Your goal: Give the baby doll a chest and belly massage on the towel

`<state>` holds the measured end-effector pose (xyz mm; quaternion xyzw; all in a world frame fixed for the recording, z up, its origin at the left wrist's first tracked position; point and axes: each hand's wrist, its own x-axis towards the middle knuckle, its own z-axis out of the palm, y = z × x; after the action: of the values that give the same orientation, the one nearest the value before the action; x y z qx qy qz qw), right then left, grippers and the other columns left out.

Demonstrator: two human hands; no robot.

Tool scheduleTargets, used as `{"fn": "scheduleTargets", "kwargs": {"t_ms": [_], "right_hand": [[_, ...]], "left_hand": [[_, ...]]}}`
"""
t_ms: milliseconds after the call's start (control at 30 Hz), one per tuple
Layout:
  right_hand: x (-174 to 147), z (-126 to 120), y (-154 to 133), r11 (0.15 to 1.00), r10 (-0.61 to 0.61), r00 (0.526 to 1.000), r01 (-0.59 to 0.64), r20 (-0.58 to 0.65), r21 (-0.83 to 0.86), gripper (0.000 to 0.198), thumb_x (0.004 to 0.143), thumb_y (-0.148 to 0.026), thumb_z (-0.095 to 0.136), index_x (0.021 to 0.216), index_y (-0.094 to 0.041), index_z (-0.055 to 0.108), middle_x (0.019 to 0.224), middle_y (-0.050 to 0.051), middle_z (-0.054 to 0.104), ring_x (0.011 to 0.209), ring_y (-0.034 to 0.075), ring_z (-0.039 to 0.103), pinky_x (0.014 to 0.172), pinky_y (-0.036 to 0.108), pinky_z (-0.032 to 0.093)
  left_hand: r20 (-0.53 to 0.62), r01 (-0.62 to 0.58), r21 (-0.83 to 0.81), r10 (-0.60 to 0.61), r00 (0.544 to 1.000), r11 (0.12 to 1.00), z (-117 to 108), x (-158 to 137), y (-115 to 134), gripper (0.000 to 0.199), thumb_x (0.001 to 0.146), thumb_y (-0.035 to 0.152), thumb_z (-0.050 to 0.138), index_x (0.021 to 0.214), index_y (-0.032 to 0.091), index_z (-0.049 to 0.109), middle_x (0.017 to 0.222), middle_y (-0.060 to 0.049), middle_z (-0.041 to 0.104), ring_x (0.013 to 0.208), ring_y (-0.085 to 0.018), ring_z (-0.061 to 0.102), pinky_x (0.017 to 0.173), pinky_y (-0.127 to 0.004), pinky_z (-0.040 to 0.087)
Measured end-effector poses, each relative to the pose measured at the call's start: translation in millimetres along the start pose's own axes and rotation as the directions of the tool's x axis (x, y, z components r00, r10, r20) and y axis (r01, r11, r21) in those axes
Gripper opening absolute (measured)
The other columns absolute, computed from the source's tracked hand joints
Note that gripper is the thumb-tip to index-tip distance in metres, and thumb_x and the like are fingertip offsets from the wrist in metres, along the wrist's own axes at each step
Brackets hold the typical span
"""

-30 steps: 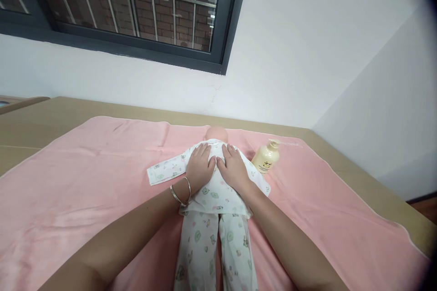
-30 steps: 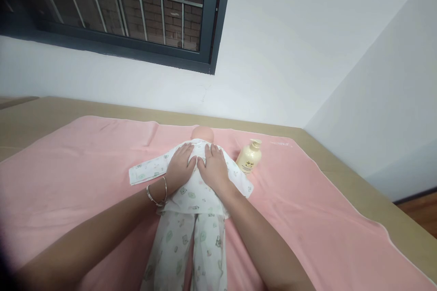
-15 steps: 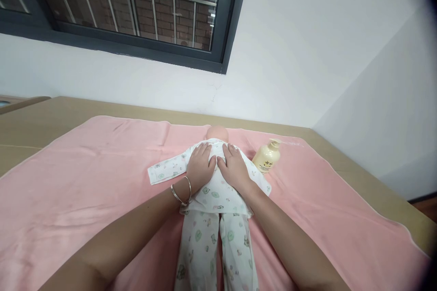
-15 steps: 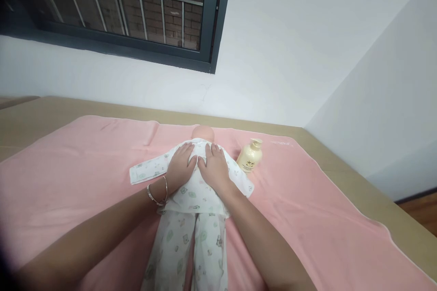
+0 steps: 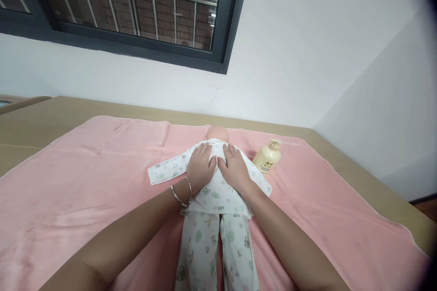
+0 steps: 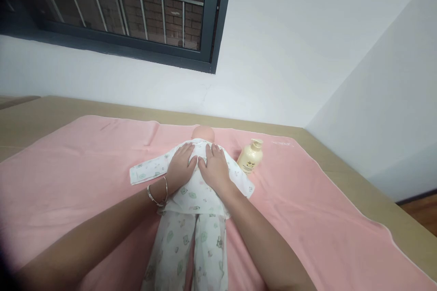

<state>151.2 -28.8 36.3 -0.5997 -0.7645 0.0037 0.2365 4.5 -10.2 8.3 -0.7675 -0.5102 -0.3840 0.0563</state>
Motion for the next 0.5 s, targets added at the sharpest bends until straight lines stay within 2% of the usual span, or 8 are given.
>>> {"fn": "scheduleTargets", "kwargs": {"t_ms": [233,500], "right_hand": [[0.6,1.8,2.2,1.000,-0.013,1.000,0.013,-0.005,0.004,0.058,0.096,-0.036,0.039,0.145,-0.005,0.038,0.148,0.021,0.039,0.140,0.031,0.031,0.116,0.045,0.021],[-0.1,1.2,1.9,1.000,-0.023,1.000,0.023,-0.019,0.008,0.056,0.096,-0.035,0.038,0.144,-0.006,0.040,0.147,0.022,0.040,0.140,0.030,0.032,0.116,0.045,0.021]], "left_hand": [[-0.042,0.026,-0.005,-0.026,0.999,1.000,-0.1,-0.6,1.9,0.040,0.090,0.025,0.047,0.126,0.011,0.056,0.133,-0.017,0.058,0.129,-0.031,0.049,0.110,-0.050,0.040],[-0.008,0.028,-0.004,-0.028,1.000,1.000,-0.2,-0.3,0.7,0.041,0.091,0.027,0.045,0.127,0.008,0.055,0.134,-0.017,0.057,0.130,-0.031,0.047,0.111,-0.049,0.039]]}}
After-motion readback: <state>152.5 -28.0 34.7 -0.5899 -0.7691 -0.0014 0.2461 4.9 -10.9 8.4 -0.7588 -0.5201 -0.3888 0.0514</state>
